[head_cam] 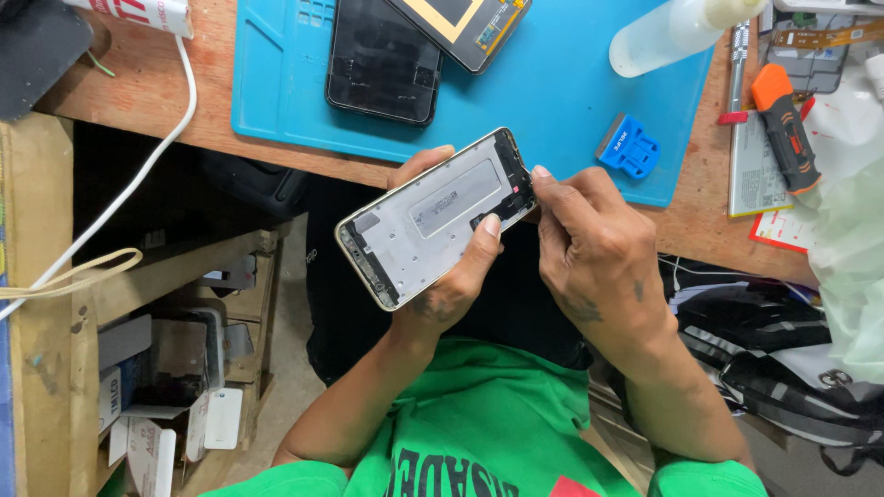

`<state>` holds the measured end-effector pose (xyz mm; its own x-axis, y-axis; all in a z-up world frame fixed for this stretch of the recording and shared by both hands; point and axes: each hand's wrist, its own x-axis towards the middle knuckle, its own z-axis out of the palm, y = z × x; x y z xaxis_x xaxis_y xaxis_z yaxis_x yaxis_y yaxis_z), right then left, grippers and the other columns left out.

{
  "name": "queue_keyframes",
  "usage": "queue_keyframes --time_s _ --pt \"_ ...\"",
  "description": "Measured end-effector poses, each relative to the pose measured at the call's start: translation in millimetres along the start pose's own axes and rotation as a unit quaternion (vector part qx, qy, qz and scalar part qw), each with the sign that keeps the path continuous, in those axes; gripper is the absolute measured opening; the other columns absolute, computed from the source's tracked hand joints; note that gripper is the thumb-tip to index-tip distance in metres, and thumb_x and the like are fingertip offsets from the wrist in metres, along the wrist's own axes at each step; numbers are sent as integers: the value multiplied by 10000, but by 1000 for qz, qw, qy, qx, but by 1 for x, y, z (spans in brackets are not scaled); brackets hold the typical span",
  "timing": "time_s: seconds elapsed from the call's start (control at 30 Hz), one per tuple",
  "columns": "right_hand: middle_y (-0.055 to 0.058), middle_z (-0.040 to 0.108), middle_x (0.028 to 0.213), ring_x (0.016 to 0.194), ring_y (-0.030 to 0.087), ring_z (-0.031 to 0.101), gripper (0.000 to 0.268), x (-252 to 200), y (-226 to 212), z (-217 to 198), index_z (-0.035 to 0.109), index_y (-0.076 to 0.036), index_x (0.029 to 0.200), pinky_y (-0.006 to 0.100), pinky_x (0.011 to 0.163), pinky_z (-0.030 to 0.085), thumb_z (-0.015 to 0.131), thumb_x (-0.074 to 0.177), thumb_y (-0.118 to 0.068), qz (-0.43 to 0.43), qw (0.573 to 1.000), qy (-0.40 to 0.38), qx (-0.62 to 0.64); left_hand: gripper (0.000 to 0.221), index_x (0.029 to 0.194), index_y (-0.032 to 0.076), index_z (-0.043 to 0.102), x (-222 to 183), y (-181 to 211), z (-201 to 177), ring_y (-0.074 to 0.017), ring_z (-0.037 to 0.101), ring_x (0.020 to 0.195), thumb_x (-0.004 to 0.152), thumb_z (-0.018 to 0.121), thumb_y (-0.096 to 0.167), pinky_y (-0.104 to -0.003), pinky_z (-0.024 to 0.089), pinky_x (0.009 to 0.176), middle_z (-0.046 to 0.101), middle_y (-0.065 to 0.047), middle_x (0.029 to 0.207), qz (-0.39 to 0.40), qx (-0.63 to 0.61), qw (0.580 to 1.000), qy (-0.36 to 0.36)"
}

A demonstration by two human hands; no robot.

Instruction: The person uses a metal spudger to pry and separate the screen assembly from the smartphone frame. They carefully work along the edges to release adhesive and then lift the display to expose the internal components.

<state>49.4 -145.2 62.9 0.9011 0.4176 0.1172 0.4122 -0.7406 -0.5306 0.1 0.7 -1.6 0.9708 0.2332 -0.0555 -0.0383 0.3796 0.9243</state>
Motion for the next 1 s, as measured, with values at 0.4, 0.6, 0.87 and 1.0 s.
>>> queue_keyframes --time_s 0.4,0.6,0.87,1.0 --pt "144 622 911 727 275 654 308 9 -4 2 687 4 1218 377 636 504 699 926 100 -6 999 -12 -29 624 1509 48 337 3 -3 -5 -104 644 857 980 640 -83 -246 606 786 577 -113 1171 12 -29 999 -26" --pt "145 612 900 725 277 648 294 12 -5 2 690 6 1214 377 635 497 703 936 101 -13 999 -13 -28 621 1453 25 341 4 -1 -5 -157 611 1011 925 641 -105 -305 597 893 515 -138 1242 43 36 998 -14" --pt "150 613 918 744 294 649 320 13 -3 3 682 7 1231 386 655 505 696 927 104 -22 999 -15 -34 624 1509 47 338 1 -3 -6 -106 640 862 980 646 -75 -251 598 785 564 -120 1188 -4 -35 999 -20" --pt "151 610 918 750 301 649 308 16 -5 2 680 6 1231 394 663 505 691 938 102 -25 999 -16 -36 587 1470 38 346 1 -3 -6 -110 635 921 984 651 -85 -256 598 836 541 -119 1225 21 -25 999 -21"
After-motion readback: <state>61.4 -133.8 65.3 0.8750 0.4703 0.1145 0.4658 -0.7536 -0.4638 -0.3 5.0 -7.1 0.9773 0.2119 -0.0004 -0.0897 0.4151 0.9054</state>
